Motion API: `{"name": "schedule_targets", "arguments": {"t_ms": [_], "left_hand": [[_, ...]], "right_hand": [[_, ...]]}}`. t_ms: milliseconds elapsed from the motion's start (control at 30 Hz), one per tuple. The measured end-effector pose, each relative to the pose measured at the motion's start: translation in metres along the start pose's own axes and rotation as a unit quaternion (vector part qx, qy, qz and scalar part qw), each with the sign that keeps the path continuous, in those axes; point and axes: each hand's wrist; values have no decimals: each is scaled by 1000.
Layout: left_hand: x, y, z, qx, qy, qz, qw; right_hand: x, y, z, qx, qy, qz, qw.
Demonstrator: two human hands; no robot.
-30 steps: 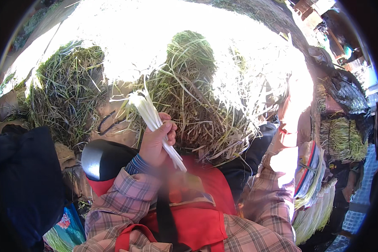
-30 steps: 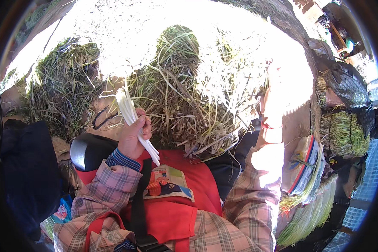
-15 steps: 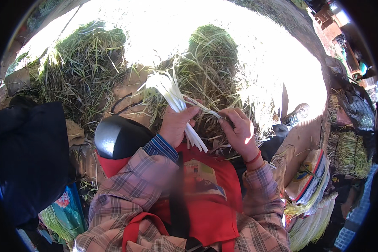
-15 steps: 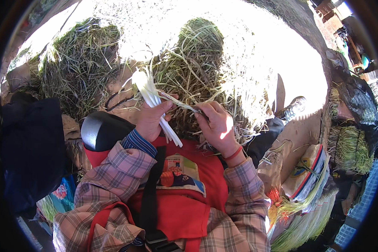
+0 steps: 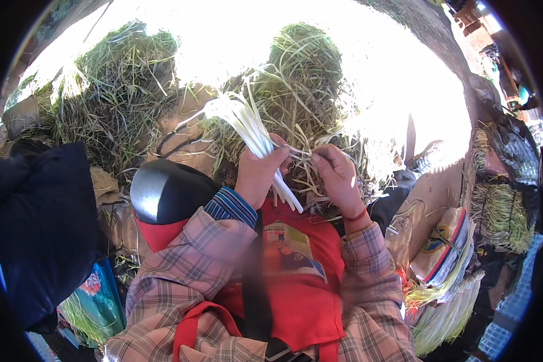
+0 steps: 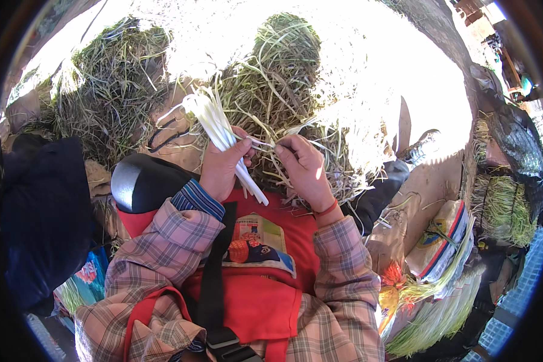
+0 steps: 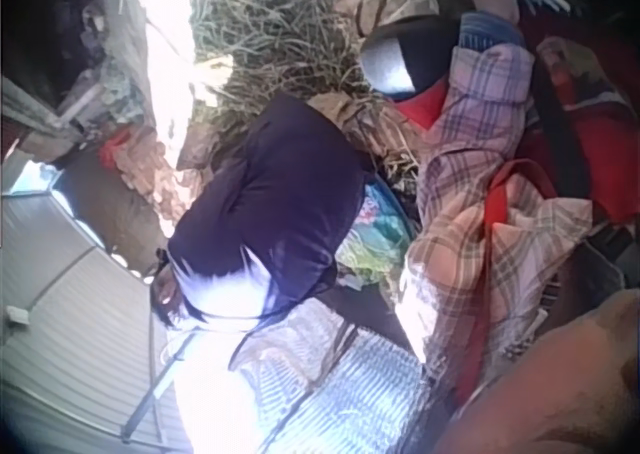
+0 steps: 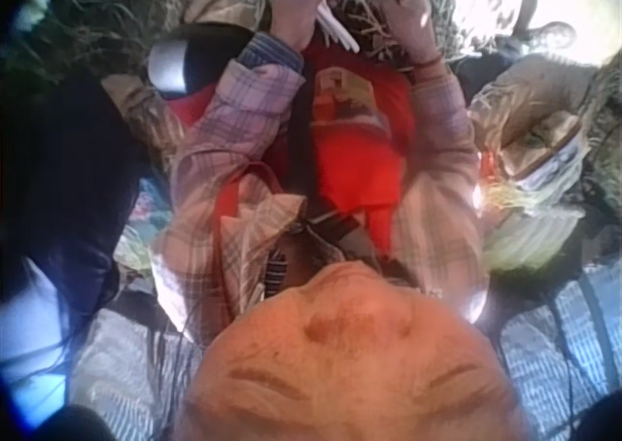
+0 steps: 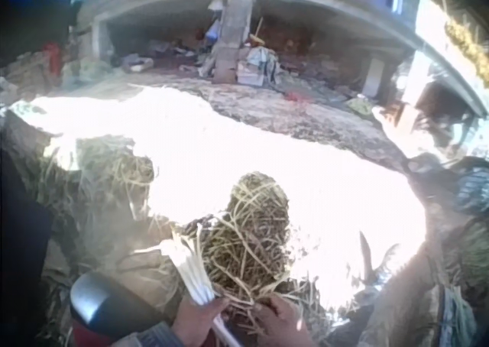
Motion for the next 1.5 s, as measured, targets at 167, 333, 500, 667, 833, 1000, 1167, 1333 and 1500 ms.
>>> {"name": "schedule_targets", "arguments": {"t_ms": [167, 333, 500, 667, 833, 1000, 1167, 1333, 1500], "left_hand": [[0, -3, 1, 7, 28, -23, 999], [-3, -2, -1, -4, 37, -41, 998], [-3, -1, 0, -30, 47, -20, 998], [-8, -5, -3, -19, 101, -59, 993], [-12, -6, -8, -3, 119, -73, 990], [-4, 0, -1, -74, 89, -7, 993], [-8, -1, -4, -47, 109, -26, 993], [-10, -2, -6, -19, 106, -45, 993], [-6, 0, -3, -65, 89, 9, 994]], "right_hand": [[-2, 3, -7, -140, 68, 26, 988], [5, 3, -6, -140, 104, 7, 985], [15, 5, -8, -147, 147, 1, 978], [7, 8, -20, -33, -23, -60, 997], [-15, 14, -22, 36, -82, -154, 984], [9, 13, -14, -125, 157, 2, 980], [19, 5, -14, -88, 77, -41, 992], [4, 6, -13, 8, -50, -96, 994], [19, 3, -7, -65, 59, 10, 996]]}}
Point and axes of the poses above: each hand's wrist, its own y-axis away from the middle knuckle, its own x-axis out of the palm, z = x × y, and after that the axes turned 9 degrees about -x, right-handed
